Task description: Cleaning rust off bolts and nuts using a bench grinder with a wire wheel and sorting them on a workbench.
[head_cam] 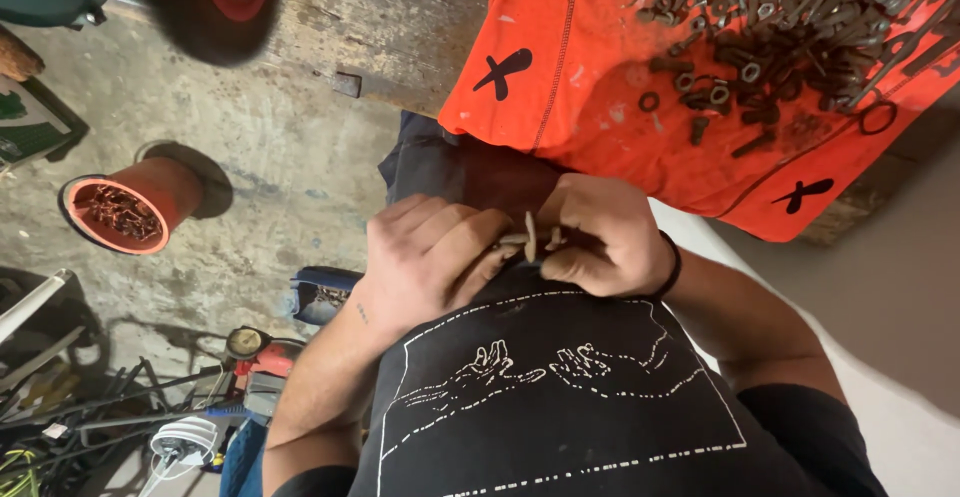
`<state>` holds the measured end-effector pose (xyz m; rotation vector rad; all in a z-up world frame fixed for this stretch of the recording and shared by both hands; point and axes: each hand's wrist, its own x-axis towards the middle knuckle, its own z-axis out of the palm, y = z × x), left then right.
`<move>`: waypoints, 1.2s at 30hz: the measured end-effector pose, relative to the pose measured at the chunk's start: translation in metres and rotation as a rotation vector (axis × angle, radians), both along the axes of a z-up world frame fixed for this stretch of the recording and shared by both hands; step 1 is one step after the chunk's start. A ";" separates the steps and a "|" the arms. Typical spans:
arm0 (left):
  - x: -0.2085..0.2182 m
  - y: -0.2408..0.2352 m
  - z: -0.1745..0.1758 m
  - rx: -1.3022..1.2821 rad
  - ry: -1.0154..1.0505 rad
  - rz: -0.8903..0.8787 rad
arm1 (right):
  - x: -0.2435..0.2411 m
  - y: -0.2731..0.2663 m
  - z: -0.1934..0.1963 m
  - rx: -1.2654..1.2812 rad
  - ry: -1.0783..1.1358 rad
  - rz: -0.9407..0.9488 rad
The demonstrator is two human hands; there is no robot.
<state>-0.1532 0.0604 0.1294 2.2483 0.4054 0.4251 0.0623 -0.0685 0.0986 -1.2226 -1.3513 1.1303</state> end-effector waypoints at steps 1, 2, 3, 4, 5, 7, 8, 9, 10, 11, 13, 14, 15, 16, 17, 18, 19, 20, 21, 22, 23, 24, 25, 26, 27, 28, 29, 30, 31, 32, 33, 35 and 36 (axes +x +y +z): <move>0.000 0.000 -0.001 -0.001 -0.002 -0.002 | 0.000 0.000 0.000 -0.001 -0.002 -0.002; 0.000 -0.001 -0.003 -0.030 -0.006 0.000 | -0.001 0.001 0.000 0.026 -0.016 0.006; 0.000 -0.001 -0.004 -0.060 -0.011 0.001 | -0.001 0.000 0.000 0.052 -0.031 0.014; 0.000 -0.002 -0.005 -0.062 -0.014 0.000 | -0.001 0.000 0.000 0.050 -0.034 0.012; 0.000 -0.002 -0.006 -0.083 -0.002 0.003 | -0.001 -0.001 -0.001 0.063 -0.048 0.007; 0.001 -0.003 -0.007 -0.104 0.008 0.006 | -0.001 -0.002 -0.001 0.076 -0.062 0.001; 0.001 -0.003 -0.007 -0.132 0.009 0.007 | -0.001 -0.002 -0.001 0.078 -0.067 -0.002; 0.002 -0.003 -0.007 -0.160 0.011 0.009 | -0.002 -0.002 0.000 0.080 -0.070 -0.004; 0.003 -0.002 -0.007 -0.161 0.010 0.009 | -0.002 -0.001 0.001 0.078 -0.070 -0.004; 0.004 -0.002 -0.008 -0.194 0.037 0.004 | -0.002 0.000 0.003 0.088 -0.079 -0.004; 0.005 -0.002 -0.010 -0.227 0.063 -0.001 | -0.001 0.003 0.007 0.097 -0.089 -0.003; 0.005 -0.002 -0.011 -0.249 0.069 -0.013 | -0.001 0.005 0.009 0.110 -0.112 0.008; 0.005 -0.002 -0.013 -0.271 0.074 -0.026 | -0.001 0.006 0.012 0.124 -0.137 0.019; 0.006 -0.002 -0.014 -0.271 0.073 -0.026 | 0.000 0.007 0.013 0.124 -0.138 0.019; 0.006 -0.002 -0.014 -0.297 0.069 -0.031 | 0.000 0.007 0.014 0.135 -0.163 0.028; 0.006 -0.002 -0.015 -0.324 0.066 -0.037 | 0.000 0.007 0.015 0.145 -0.188 0.038; 0.006 -0.002 -0.015 -0.324 0.065 -0.038 | 0.000 0.008 0.016 0.145 -0.189 0.038; 0.006 -0.001 -0.016 -0.343 0.065 -0.046 | 0.000 0.008 0.017 0.142 -0.192 0.035; 0.006 -0.001 -0.016 -0.362 0.065 -0.053 | 0.000 0.009 0.018 0.139 -0.196 0.033; 0.007 0.000 -0.015 -0.361 0.064 -0.052 | 0.000 0.009 0.016 0.140 -0.196 0.034; 0.007 0.001 -0.014 -0.367 0.064 -0.051 | -0.001 0.010 0.015 0.126 -0.206 0.019; 0.007 0.001 -0.013 -0.373 0.063 -0.049 | -0.001 0.010 0.014 0.113 -0.216 0.003; 0.007 0.001 -0.013 -0.373 0.061 -0.044 | -0.002 0.009 0.012 0.114 -0.217 0.009; 0.006 0.002 -0.012 -0.350 0.070 -0.026 | -0.004 0.008 0.011 0.087 -0.247 -0.014; 0.006 0.002 -0.012 -0.323 0.078 -0.001 | -0.004 0.009 0.009 0.066 -0.278 -0.031; 0.004 0.002 -0.014 -0.319 0.073 0.010 | -0.005 0.011 0.010 0.072 -0.280 -0.020; 0.002 0.000 -0.016 -0.301 0.070 0.022 | -0.006 0.014 0.010 0.052 -0.306 -0.039; -0.002 0.000 -0.017 -0.283 0.067 0.034 | -0.008 0.017 0.011 0.033 -0.331 -0.058; -0.004 -0.001 -0.019 -0.274 0.063 0.059 | -0.008 0.020 0.011 0.047 -0.331 -0.035; -0.008 -0.002 -0.020 -0.263 0.066 0.071 | -0.010 0.023 0.011 0.057 -0.359 -0.040; -0.011 -0.003 -0.022 -0.252 0.069 0.085 | -0.011 0.027 0.010 0.069 -0.386 -0.044; -0.018 -0.003 -0.022 -0.257 0.048 0.120 | -0.016 0.034 0.010 0.107 -0.416 -0.007; -0.021 -0.003 -0.022 -0.270 0.030 0.128 | -0.018 0.038 0.009 0.129 -0.447 0.005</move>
